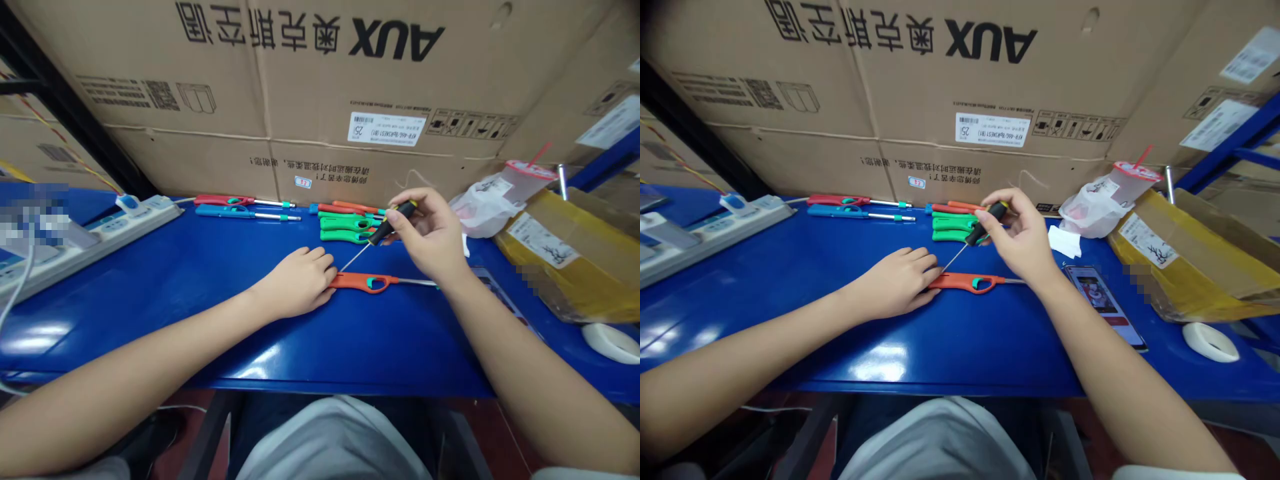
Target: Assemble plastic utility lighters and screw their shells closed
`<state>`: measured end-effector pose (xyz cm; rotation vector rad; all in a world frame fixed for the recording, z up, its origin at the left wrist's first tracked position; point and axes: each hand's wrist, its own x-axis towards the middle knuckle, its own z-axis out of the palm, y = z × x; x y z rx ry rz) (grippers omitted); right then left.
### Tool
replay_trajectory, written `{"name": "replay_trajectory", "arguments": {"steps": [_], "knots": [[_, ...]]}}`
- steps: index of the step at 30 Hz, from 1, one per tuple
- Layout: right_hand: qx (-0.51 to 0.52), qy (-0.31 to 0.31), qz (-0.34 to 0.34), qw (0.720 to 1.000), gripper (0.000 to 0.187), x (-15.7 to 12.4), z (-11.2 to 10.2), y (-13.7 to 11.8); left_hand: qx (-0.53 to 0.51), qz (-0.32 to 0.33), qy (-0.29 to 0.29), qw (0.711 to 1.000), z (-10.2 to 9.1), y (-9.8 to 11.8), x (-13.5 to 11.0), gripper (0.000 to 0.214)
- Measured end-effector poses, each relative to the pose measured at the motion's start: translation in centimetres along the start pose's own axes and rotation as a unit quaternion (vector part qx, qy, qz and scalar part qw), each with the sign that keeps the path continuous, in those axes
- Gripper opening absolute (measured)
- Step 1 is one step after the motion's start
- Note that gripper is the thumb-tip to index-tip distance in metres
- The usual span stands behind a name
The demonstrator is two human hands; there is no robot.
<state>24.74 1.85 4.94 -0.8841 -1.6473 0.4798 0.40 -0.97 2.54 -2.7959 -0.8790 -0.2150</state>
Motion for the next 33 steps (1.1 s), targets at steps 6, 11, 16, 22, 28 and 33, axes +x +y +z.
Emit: {"name": "replay_trajectory", "arguments": {"steps": [6,11,16,22,28,33], "knots": [[-0.162,-0.134,0.102,0.972,0.027,-1.3,-3.2,2.9,0.043,0.025,-0.003,0.999,-1.1,0.7,1.2,0.024],[-0.205,-0.228,0.079,0.948,0.013,-2.4,-3.3,4.2,0.022,0.051,-0.006,0.998,0.5,0.4,1.7,0.028],[-0.245,-0.274,0.065,0.928,0.019,-1.7,-5.0,4.0,-0.023,0.036,-0.005,0.999,1.6,-0.1,1.5,0.029],[-0.28,-0.331,0.129,0.892,0.025,-1.0,-8.7,0.7,-0.124,0.016,0.015,0.992,0.4,-2.4,0.7,0.032],[-0.29,-0.332,0.165,0.882,0.028,-0.7,-9.7,-0.3,-0.246,-0.05,0.044,0.967,-1.4,-5.1,0.2,0.04],[-0.265,-0.323,0.169,0.893,0.036,-0.8,-9.6,-0.3,-0.316,-0.108,0.064,0.94,-1.4,-5.7,0.1,0.038]]}}
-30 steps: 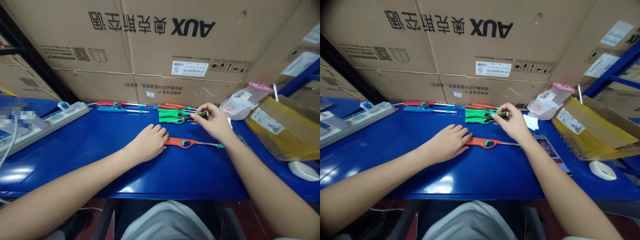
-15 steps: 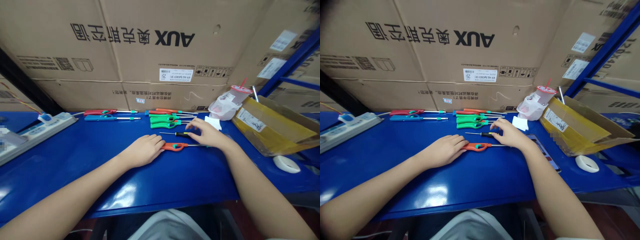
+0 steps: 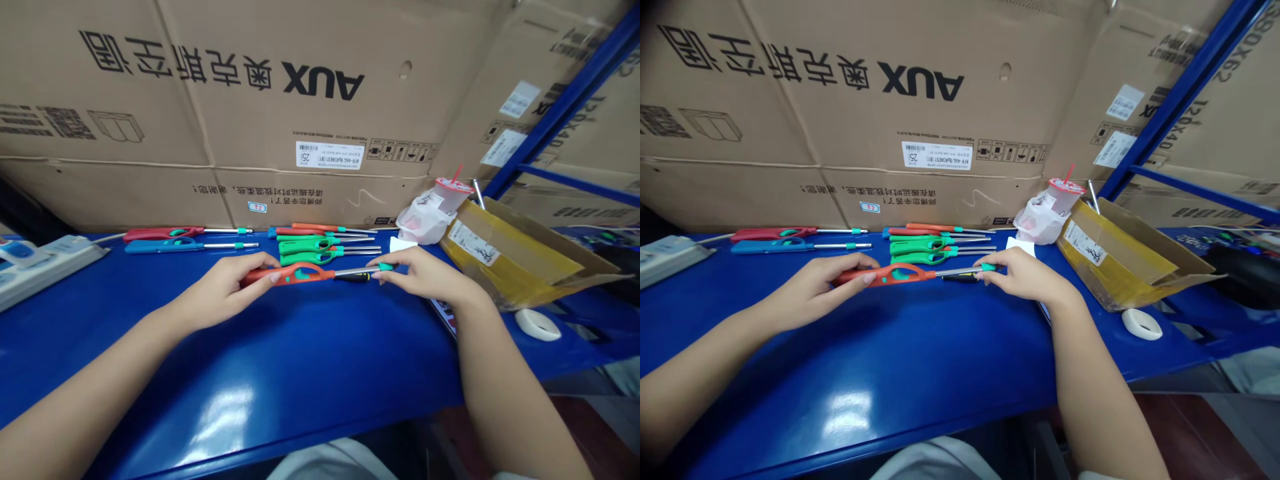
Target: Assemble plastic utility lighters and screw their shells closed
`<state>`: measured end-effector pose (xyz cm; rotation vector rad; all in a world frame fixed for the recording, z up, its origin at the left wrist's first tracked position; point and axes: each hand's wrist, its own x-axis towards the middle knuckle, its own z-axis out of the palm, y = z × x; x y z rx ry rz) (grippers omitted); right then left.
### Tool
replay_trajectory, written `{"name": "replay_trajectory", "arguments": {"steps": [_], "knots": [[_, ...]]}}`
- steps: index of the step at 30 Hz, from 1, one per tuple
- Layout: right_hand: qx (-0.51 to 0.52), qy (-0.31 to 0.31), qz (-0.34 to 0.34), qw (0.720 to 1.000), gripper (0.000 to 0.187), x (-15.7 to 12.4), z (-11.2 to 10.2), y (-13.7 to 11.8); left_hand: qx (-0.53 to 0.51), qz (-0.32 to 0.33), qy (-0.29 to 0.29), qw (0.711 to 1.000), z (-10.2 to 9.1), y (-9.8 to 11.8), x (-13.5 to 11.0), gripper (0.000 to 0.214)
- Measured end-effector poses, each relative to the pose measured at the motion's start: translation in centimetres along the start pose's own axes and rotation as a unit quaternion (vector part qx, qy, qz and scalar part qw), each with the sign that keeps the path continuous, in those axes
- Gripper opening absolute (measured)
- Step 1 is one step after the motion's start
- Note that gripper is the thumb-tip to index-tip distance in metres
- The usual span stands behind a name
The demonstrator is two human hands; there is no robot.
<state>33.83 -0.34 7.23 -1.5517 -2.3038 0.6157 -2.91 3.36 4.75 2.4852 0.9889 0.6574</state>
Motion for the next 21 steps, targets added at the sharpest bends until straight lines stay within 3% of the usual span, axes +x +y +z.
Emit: {"name": "replay_trajectory", "arguments": {"steps": [6,11,16,21], "knots": [[0.005,-0.062,-0.036,0.997,0.038,0.6,1.1,-0.1,-0.017,0.012,0.033,0.999,0.8,0.1,0.0,0.035],[0.002,-0.091,-0.103,0.99,0.036,1.3,3.0,-1.8,-0.061,-0.012,0.006,0.998,2.2,1.0,0.1,0.036],[-0.049,-0.058,-0.156,0.985,0.028,1.7,5.1,-3.1,-0.125,-0.061,-0.003,0.99,3.6,1.5,0.1,0.039],[-0.081,0.008,-0.182,0.98,0.029,1.7,5.3,-2.5,-0.182,-0.15,0.021,0.972,3.5,1.4,0.3,0.047]]}}
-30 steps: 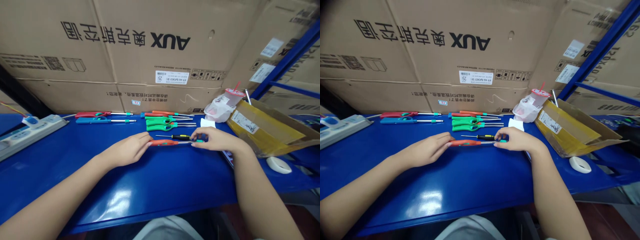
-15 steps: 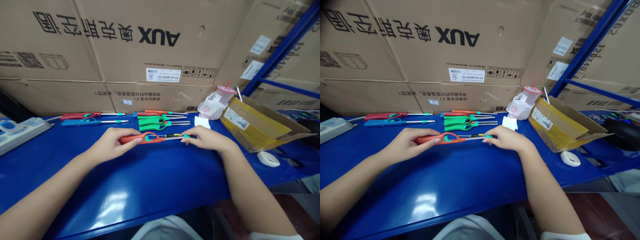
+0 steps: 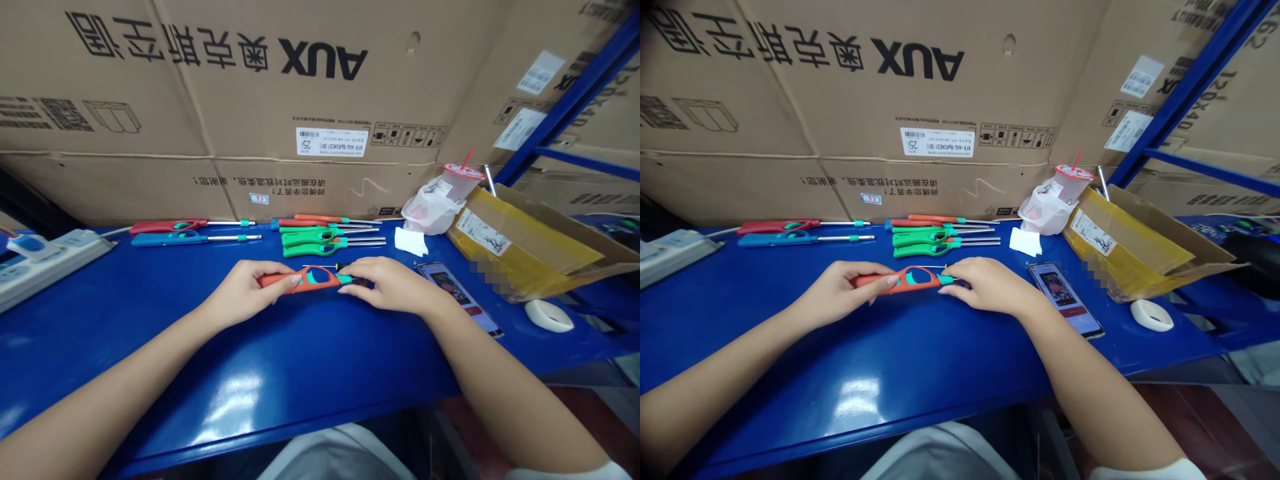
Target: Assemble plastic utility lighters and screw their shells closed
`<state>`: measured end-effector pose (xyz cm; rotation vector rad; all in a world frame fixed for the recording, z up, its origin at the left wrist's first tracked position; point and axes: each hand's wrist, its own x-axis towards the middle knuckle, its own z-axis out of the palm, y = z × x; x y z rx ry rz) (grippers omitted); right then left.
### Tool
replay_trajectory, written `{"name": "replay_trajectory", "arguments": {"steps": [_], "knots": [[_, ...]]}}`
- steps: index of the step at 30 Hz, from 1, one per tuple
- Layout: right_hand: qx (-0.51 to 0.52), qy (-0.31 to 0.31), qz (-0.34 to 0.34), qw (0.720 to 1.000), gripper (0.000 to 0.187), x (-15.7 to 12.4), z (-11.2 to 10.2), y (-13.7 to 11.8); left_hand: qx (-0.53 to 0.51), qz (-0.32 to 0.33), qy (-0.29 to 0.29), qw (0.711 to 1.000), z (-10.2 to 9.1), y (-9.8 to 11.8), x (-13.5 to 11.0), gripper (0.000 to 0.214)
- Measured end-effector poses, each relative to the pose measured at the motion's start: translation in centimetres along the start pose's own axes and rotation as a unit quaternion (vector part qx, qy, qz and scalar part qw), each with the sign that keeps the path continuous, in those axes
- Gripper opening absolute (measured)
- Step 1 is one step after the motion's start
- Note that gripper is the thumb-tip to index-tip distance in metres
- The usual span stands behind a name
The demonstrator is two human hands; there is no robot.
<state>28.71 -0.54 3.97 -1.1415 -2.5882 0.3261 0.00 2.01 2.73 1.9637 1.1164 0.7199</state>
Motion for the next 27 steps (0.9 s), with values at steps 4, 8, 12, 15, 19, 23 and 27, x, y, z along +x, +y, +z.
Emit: {"name": "replay_trajectory", "arguments": {"steps": [4,8,12,15,19,23,27], "knots": [[-0.048,0.047,-0.018,0.998,0.033,-0.2,-0.1,0.2,-0.058,-0.056,-0.008,0.997,0.0,0.0,0.1,0.051],[-0.087,0.071,-0.039,0.993,0.03,-0.1,0.6,0.4,-0.092,-0.064,-0.012,0.994,0.4,-0.2,0.0,0.054],[-0.108,0.1,-0.06,0.987,0.03,0.2,1.3,0.5,-0.103,-0.06,-0.008,0.993,0.6,-0.2,-0.1,0.056],[-0.116,0.122,-0.072,0.983,0.032,0.3,1.5,0.4,-0.109,-0.074,-0.014,0.991,0.8,-0.4,-0.1,0.058],[-0.114,0.134,-0.082,0.981,0.031,0.4,1.8,0.3,-0.099,-0.082,-0.022,0.991,1.1,-0.7,0.0,0.059],[-0.095,0.142,-0.077,0.982,0.026,0.5,2.2,0.8,-0.056,-0.045,-0.009,0.997,0.8,-0.6,0.2,0.054],[-0.067,0.158,-0.055,0.984,0.017,0.9,2.6,1.2,0.035,0.054,0.021,0.998,-0.2,-0.3,0.1,0.04]]}}
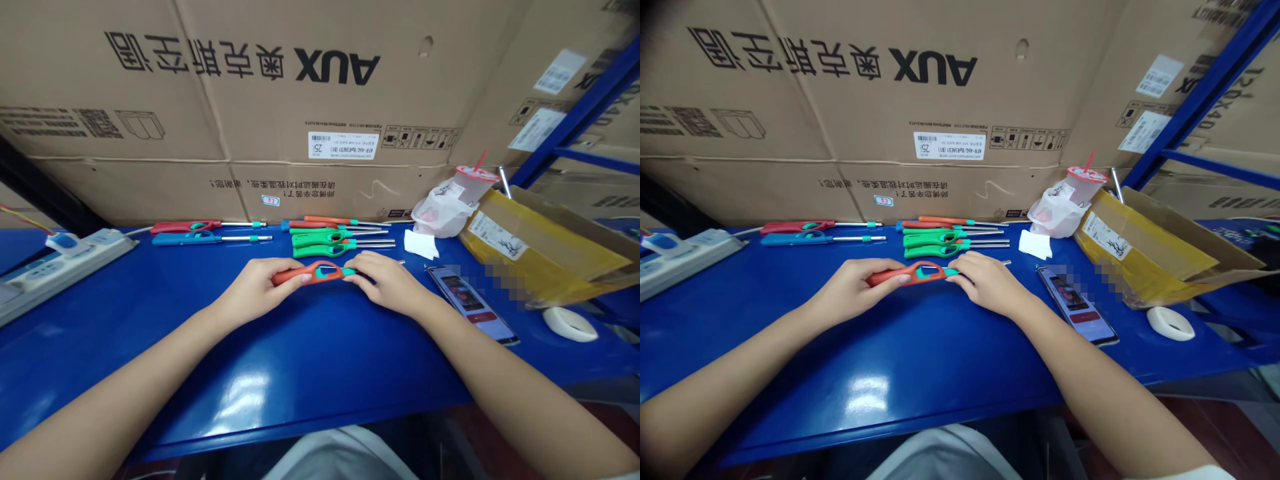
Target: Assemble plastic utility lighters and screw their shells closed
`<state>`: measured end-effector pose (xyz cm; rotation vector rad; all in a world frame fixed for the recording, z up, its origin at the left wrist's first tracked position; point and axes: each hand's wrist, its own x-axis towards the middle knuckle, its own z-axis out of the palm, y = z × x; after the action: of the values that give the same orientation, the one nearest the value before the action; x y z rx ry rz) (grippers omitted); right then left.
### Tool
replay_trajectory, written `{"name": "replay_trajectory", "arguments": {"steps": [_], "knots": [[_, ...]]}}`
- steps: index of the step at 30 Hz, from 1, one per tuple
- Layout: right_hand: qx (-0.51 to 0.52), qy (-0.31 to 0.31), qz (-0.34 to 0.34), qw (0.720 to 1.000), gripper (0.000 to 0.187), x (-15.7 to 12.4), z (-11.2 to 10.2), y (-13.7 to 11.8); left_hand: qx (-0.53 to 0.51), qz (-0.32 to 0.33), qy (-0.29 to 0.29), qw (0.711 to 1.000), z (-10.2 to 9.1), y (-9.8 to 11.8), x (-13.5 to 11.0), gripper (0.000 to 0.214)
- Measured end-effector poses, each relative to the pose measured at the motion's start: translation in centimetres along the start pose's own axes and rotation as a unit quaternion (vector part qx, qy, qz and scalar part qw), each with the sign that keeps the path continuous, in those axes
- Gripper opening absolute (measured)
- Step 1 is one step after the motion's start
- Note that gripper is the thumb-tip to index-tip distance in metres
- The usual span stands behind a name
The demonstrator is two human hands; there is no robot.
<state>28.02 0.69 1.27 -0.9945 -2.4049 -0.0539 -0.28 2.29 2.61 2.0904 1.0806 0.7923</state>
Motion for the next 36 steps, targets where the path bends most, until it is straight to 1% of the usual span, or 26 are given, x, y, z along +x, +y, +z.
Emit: {"name": "replay_trajectory", "arguments": {"steps": [3,5,7,10,13,17,23,26,30,36], "knots": [[0.007,0.013,0.033,0.999,0.011,0.1,0.2,0.0,0.109,0.104,-0.013,0.988,-0.5,-0.1,-0.1,0.038],[0.01,0.017,0.05,0.999,0.008,0.1,0.3,0.0,0.139,0.123,-0.025,0.982,-0.6,-0.3,-0.1,0.038],[0.015,0.017,0.063,0.998,0.007,0.1,0.4,0.0,0.142,0.123,-0.023,0.982,-0.5,-0.7,-0.2,0.039],[0.021,0.021,0.074,0.997,0.012,0.1,0.6,0.2,0.143,0.127,-0.002,0.982,-0.2,-1.2,-0.1,0.039],[0.025,0.012,0.066,0.997,0.015,0.0,0.4,0.4,0.132,0.124,0.013,0.983,-0.1,-1.5,-0.1,0.043],[0.016,-0.022,0.043,0.999,0.019,0.0,-0.1,0.4,0.088,0.1,0.002,0.991,0.1,-1.2,-0.1,0.043],[-0.035,-0.06,0.028,0.997,0.025,-0.1,-0.3,0.4,-0.004,0.063,-0.002,0.998,0.8,-1.3,-0.1,0.04],[-0.062,-0.069,0.025,0.995,0.026,-0.2,-0.3,0.3,-0.019,0.058,-0.003,0.998,1.1,-1.5,-0.1,0.041],[-0.076,-0.069,0.025,0.994,0.026,-0.2,-0.4,0.2,-0.018,0.051,-0.002,0.999,1.2,-1.6,-0.2,0.041],[-0.059,-0.054,0.034,0.996,0.025,-0.3,-0.3,0.3,-0.009,0.051,0.002,0.999,1.4,-1.4,-0.4,0.042]]}}
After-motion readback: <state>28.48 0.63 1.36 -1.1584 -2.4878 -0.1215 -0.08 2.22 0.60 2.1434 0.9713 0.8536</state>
